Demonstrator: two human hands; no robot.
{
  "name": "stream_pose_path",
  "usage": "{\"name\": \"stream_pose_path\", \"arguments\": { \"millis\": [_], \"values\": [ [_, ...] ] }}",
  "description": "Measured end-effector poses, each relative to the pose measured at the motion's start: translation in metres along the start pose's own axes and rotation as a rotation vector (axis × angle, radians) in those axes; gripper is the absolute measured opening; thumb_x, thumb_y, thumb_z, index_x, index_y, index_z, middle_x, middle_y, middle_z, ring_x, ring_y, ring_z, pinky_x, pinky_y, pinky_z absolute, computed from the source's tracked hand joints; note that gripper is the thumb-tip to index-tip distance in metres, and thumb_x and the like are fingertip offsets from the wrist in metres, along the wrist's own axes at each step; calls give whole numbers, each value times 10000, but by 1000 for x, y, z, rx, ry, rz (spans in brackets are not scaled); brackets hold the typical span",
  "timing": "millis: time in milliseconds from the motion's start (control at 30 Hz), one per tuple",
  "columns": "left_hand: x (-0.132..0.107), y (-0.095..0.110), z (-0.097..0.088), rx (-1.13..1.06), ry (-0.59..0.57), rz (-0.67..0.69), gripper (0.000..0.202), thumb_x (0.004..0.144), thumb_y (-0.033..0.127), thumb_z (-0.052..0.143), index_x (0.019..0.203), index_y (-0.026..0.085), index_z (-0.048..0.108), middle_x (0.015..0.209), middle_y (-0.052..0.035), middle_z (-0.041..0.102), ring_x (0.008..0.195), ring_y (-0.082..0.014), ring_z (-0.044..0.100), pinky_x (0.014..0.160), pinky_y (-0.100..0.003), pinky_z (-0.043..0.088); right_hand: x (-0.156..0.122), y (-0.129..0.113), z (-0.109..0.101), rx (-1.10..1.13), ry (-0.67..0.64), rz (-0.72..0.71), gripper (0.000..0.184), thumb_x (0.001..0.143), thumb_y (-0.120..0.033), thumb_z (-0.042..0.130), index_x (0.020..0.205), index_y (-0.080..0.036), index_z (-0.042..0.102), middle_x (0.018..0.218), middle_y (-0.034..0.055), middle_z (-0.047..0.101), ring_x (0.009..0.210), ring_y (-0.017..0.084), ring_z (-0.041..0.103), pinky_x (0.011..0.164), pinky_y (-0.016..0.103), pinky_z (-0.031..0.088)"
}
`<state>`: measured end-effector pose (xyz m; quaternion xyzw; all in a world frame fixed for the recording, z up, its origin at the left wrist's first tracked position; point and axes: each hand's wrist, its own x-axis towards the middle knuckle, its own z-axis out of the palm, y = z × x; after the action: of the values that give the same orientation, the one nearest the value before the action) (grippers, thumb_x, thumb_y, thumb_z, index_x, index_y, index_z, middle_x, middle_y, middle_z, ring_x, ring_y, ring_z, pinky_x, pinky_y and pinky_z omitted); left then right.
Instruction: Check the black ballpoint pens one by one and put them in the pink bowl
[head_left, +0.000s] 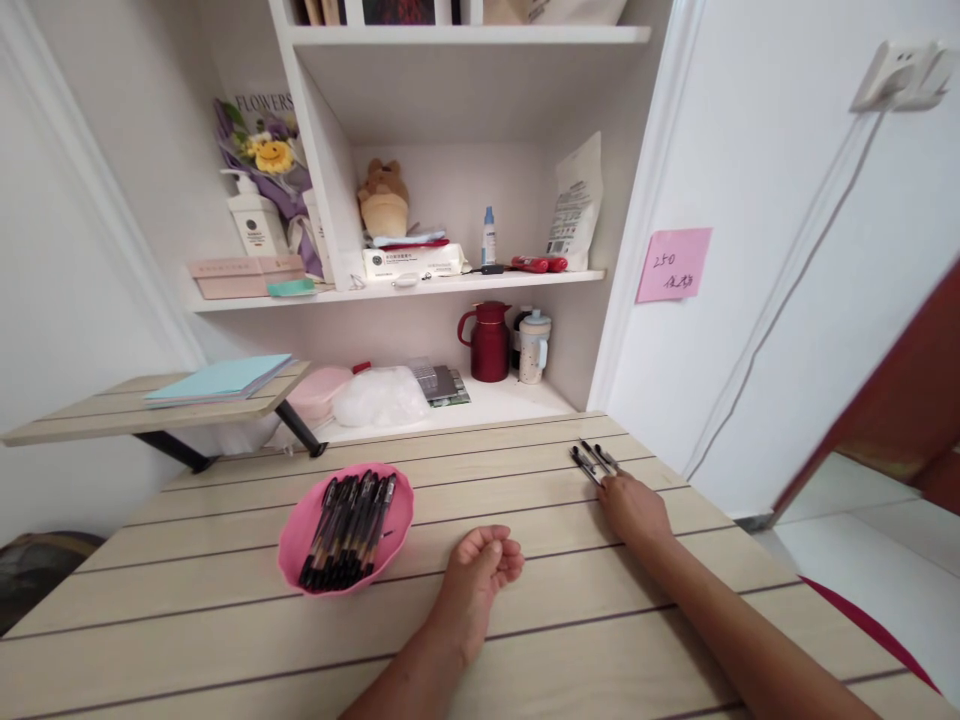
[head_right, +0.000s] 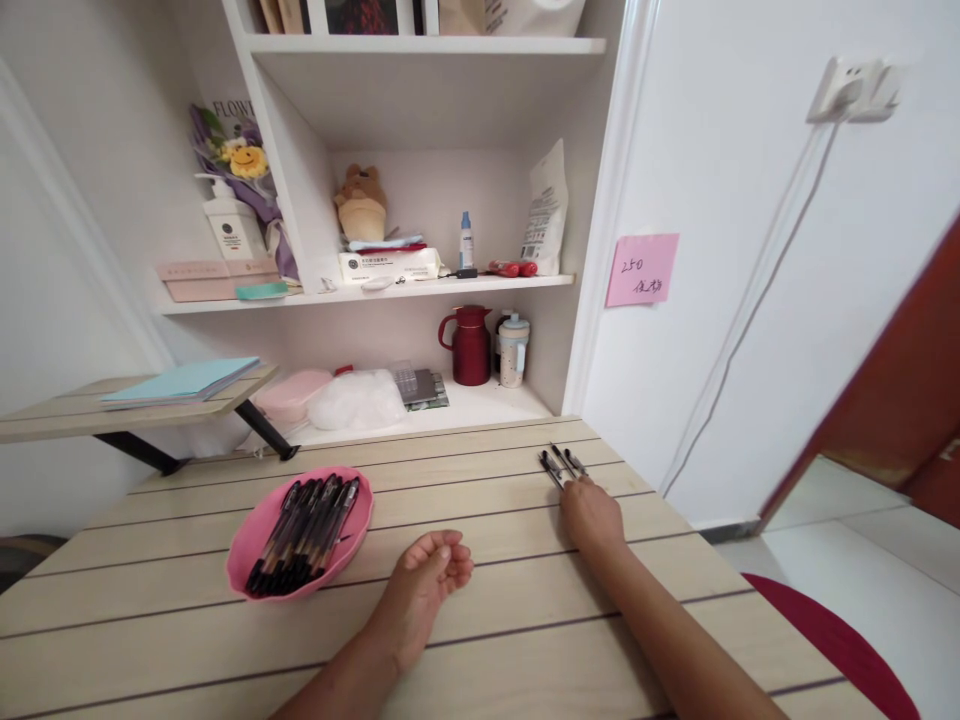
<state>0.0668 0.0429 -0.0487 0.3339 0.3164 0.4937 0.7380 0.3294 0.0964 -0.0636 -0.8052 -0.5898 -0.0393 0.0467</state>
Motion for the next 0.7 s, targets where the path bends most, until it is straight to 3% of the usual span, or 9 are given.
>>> {"name": "stream_pose_path", "arguments": {
  "millis": [367,700],
  "values": [
    [7,-5,-8,8,-26,-19,290,662,280,681,893,132,587,778,-68,630,704,-145,586,746,-316,415,-5,-2,-2,-11,30,6,318,835,-353,330,838,-194,604,961,120,596,782,218,573,608,303,388],
    [8,-5,-9,8,-17,-29,322,638,288,698,898,127,595,783,-74,635,709,-151,589,758,-329,413,-3,-4,-5,15,27,-22,321,838,-281,304,886,-181,606,930,131,610,788,234,575,614,313,373]
  ]
}}
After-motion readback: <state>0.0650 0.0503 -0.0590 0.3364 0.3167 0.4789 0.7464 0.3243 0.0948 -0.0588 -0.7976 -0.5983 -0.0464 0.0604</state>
